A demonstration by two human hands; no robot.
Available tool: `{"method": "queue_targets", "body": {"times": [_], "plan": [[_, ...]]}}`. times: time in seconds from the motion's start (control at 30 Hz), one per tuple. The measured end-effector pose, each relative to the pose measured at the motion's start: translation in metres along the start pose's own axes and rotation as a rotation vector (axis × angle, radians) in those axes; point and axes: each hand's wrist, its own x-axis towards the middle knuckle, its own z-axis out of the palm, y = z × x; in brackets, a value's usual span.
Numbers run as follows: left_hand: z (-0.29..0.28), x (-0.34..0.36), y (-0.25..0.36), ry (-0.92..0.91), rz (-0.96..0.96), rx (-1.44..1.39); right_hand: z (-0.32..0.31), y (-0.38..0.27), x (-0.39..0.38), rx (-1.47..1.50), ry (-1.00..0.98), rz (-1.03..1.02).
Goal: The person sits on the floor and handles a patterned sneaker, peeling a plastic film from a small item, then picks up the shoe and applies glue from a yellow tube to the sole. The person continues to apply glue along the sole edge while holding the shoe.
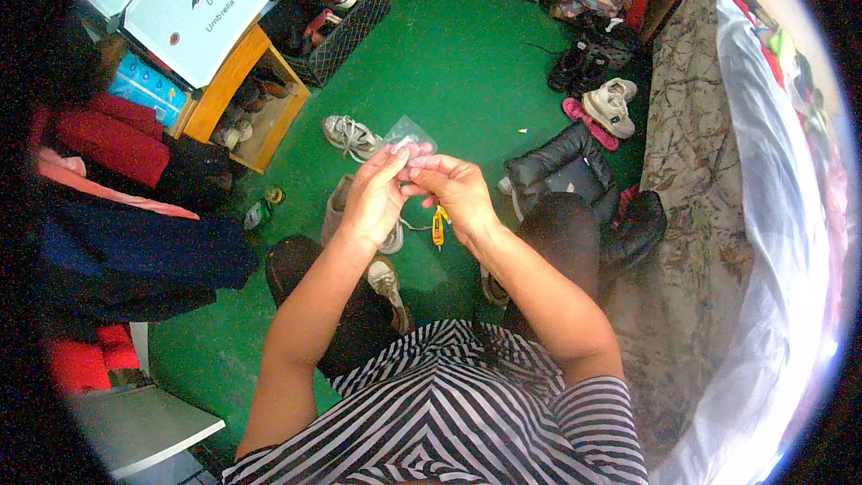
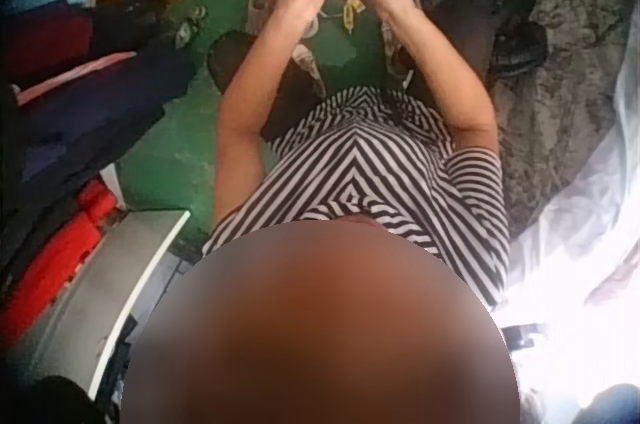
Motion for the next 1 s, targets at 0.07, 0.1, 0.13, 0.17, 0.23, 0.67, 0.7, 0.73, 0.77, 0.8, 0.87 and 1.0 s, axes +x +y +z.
{"method": "queue_targets", "body": {"times": [0.07,0.1,0.13,0.17,0.23,0.67,0.7,0.73,0.77,0.8,0.87,1.0], "plan": [[-0.002,0.000,-0.001,0.001,0.004,-0.005,0.001,0.002,0.000,-0.040,-0.017,-0.010],[-0.002,0.000,0.000,0.001,0.007,-0.007,0.000,0.005,0.000,-0.075,-0.029,-0.020],[-0.002,0.000,0.000,0.004,0.007,-0.005,0.000,0.006,0.000,-0.109,-0.041,-0.031],[-0.003,-0.001,0.001,0.006,0.007,-0.003,0.001,0.007,0.000,-0.125,-0.050,-0.040],[-0.003,-0.003,0.004,0.015,-0.006,0.006,0.002,0.007,-0.001,-0.157,-0.067,-0.058],[-0.007,-0.005,0.015,0.091,0.012,0.056,-0.020,-0.012,0.003,-0.321,-0.057,-0.056],[-0.006,-0.006,0.015,0.080,0.016,0.066,-0.021,-0.012,0.003,-0.309,-0.059,-0.050],[-0.006,-0.006,0.014,0.071,0.017,0.070,-0.020,-0.013,0.004,-0.296,-0.060,-0.043],[-0.006,-0.006,0.013,0.062,0.017,0.073,-0.020,-0.013,0.004,-0.283,-0.062,-0.037],[-0.007,-0.006,0.013,0.053,0.018,0.077,-0.020,-0.013,0.004,-0.279,-0.057,-0.033],[-0.006,-0.006,0.012,0.020,0.014,0.087,-0.018,-0.012,0.004,-0.271,-0.048,-0.024],[-0.012,-0.003,0.008,-0.058,-0.062,0.131,-0.018,-0.014,0.005,-0.238,-0.011,-0.025]]}}
